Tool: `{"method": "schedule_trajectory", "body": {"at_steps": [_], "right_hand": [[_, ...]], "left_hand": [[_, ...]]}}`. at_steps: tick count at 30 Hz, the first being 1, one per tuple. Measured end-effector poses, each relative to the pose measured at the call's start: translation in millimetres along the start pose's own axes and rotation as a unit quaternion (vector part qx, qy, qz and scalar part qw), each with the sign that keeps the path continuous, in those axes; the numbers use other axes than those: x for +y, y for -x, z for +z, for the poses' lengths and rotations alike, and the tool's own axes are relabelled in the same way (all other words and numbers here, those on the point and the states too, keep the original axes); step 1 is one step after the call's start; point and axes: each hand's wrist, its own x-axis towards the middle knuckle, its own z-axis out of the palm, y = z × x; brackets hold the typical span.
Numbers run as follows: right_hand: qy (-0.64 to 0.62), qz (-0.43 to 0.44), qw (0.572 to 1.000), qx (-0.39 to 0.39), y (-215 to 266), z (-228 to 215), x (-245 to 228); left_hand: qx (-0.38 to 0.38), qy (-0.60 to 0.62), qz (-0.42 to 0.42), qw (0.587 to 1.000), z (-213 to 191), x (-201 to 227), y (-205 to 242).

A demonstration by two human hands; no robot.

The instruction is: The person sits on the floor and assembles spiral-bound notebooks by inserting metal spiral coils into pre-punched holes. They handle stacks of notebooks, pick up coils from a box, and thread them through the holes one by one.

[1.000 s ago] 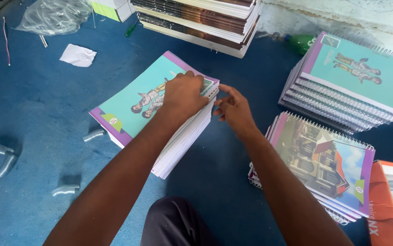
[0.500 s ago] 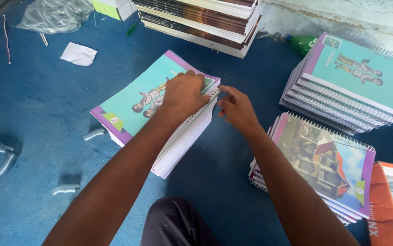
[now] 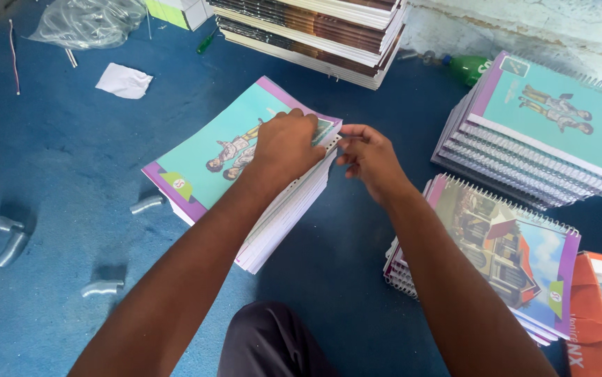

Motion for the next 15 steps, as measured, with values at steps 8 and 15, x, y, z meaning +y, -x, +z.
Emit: {"method": "schedule_trajectory", "body": {"at_steps": [8, 15], "right_hand": [[0.136, -0.033, 0.99, 0.029, -2.9, -0.1, 1.3], [0.248, -0.078, 0.965, 0.043, -1.6, 4.8, 2.1]], "left_hand": [[0.014, 0.008, 0.009, 1.0, 2.3, -2.5, -0.2], [0.014, 0.009, 0.014, 1.0, 0.4, -1.8, 0.7]]}}
